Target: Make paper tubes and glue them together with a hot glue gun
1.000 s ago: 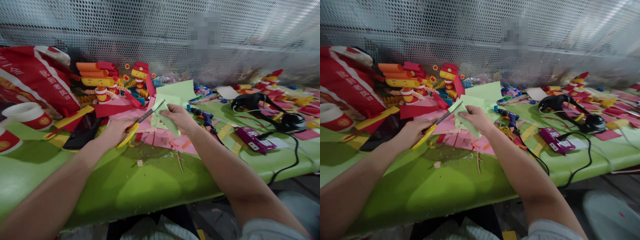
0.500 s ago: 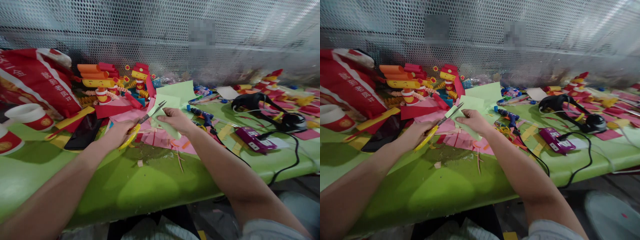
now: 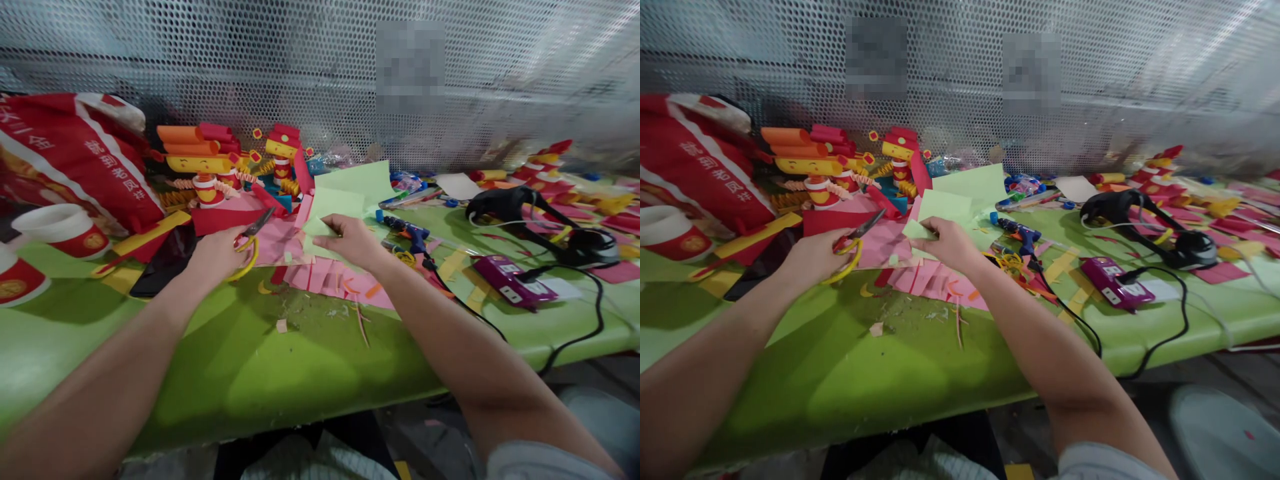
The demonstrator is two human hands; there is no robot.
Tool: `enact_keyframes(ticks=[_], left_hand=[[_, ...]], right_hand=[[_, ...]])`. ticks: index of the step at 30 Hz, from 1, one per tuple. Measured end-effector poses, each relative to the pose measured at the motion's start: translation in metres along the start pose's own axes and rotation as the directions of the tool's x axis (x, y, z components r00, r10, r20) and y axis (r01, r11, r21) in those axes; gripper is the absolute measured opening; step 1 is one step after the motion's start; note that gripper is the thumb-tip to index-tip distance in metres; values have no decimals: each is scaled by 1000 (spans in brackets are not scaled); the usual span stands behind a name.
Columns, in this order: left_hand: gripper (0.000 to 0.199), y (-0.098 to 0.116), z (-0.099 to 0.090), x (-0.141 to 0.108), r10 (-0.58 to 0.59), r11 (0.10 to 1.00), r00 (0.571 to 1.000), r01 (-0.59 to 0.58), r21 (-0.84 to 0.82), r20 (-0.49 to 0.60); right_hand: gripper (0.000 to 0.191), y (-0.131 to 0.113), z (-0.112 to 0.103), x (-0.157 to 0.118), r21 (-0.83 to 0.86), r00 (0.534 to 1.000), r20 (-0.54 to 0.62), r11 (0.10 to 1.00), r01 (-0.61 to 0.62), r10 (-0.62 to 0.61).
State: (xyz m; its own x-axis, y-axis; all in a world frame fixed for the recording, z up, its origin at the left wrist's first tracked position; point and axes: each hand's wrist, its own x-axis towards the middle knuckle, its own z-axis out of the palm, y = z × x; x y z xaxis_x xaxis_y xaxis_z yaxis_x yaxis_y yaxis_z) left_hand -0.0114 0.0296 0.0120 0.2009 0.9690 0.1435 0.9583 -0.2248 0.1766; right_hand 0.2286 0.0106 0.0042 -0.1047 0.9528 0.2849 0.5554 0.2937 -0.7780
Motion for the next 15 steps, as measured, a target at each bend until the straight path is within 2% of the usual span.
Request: enact_keyframes(ticks=[2, 5, 7, 9, 12, 15], left_hand=[[44, 0, 0, -2, 23, 1000, 1000, -23, -3, -9], [34, 8, 0, -8, 133, 985, 976, -149, -86, -172], [30, 17, 0, -13, 184, 944, 959, -233, -235, -215], [29, 25, 1, -18, 239, 868, 948, -305, -392, -209], [31, 32, 5, -23, 253, 778, 953, -304, -550, -168], [31, 33, 9, -26, 202, 721, 964, -268, -640, -176]], right_hand=[[27, -3, 3, -3, -59, 999, 33, 998, 37, -36], [28, -10, 7, -8, -156, 993, 90, 984, 91, -78], [29, -13, 10, -12, -222, 984, 120, 962, 158, -134], [31, -15, 15, -16, -285, 970, 148, 931, 228, -192], [29, -16, 22, -22, -369, 956, 174, 885, 284, -235], [28, -16, 27, -25, -422, 950, 186, 852, 309, -252]])
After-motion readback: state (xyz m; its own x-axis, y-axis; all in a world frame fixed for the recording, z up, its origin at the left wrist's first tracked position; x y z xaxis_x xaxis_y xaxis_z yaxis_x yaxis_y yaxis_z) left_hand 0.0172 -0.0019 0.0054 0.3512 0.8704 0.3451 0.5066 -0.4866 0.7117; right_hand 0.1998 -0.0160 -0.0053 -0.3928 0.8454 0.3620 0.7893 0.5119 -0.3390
